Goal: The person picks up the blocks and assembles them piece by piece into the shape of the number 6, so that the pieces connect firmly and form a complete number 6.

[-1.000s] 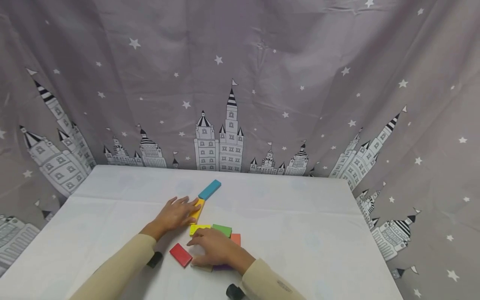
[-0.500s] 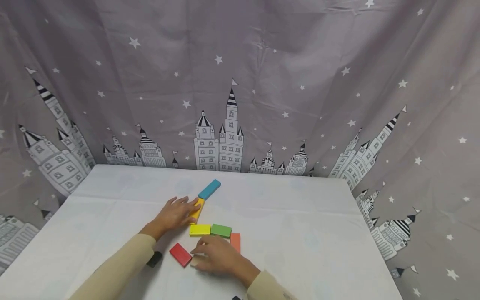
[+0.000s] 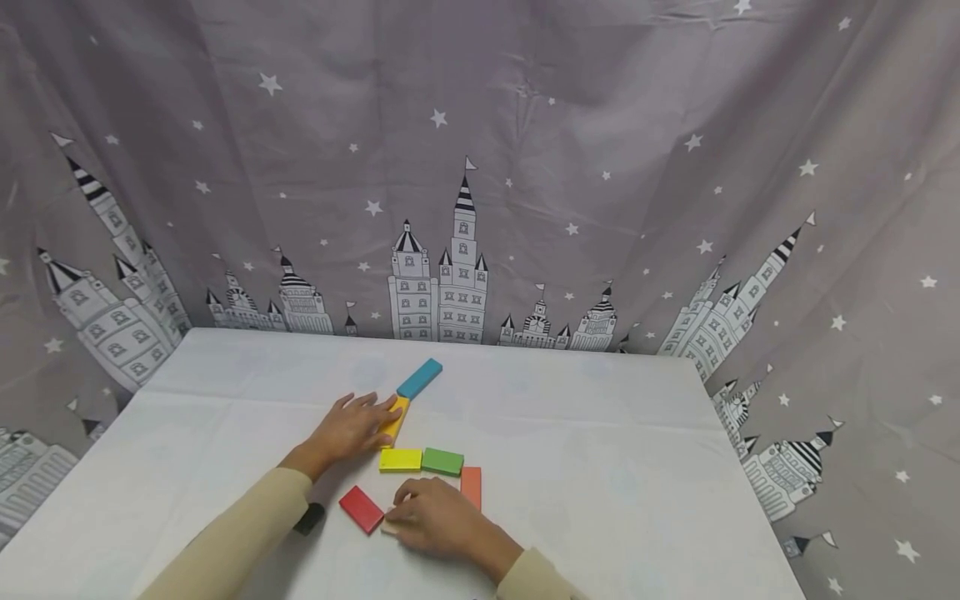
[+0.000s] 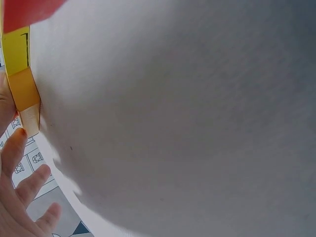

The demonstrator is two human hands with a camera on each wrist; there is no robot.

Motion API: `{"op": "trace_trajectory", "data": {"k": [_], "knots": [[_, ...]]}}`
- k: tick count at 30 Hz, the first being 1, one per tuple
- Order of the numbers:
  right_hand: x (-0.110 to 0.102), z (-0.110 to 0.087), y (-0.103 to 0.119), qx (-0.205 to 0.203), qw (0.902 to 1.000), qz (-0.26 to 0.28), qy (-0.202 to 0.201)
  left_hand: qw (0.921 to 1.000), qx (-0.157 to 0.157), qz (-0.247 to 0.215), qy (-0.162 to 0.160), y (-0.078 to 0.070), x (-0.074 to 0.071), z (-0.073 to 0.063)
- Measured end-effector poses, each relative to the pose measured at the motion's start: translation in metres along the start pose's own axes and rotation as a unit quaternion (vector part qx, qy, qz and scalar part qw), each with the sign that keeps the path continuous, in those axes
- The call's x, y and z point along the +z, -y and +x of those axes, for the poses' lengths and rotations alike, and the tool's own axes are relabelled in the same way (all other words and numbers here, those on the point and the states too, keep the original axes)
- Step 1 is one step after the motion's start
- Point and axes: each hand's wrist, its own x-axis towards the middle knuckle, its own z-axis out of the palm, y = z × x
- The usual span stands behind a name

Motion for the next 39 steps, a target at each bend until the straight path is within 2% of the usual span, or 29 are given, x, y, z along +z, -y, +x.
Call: {"op": "trace_trajectory", "data": {"k": [6,12,18,26,30,39], "knots": [[0.0013,0.0,0.0014,0.008,1.0,-0.002,0.003,1.0,0.003,0.001,0.0,-0.0014,-0.0019,0.0004],[0.0007,-0.0015,0.0046,0.033,0.9992,0.02,0.01,1.0,0.005,-0.001,0.0,-0.0033,-0.0042,0.0003],[0.0045,-0.0024,0.0049,0.045,0.9986,0.029,0.0,1.0,0.0,-0.004,-0.001,-0.006,-0.0055,0.0004],[0.0085,-0.0023,0.0056,0.018,0.9996,-0.016,-0.015,0.9999,-0.007,-0.004,-0.009,-0.005,-0.0055,-0.0011],[0.0084,-0.0014,0.0062,0.002,0.9993,-0.033,-0.019,0.9999,-0.001,-0.005,-0.014,-0.0044,-0.0056,-0.0014],[0.0076,-0.0001,0.0075,0.001,0.9988,-0.049,-0.006,0.9998,0.012,0.011,-0.012,-0.0053,-0.0071,-0.0016]]}}
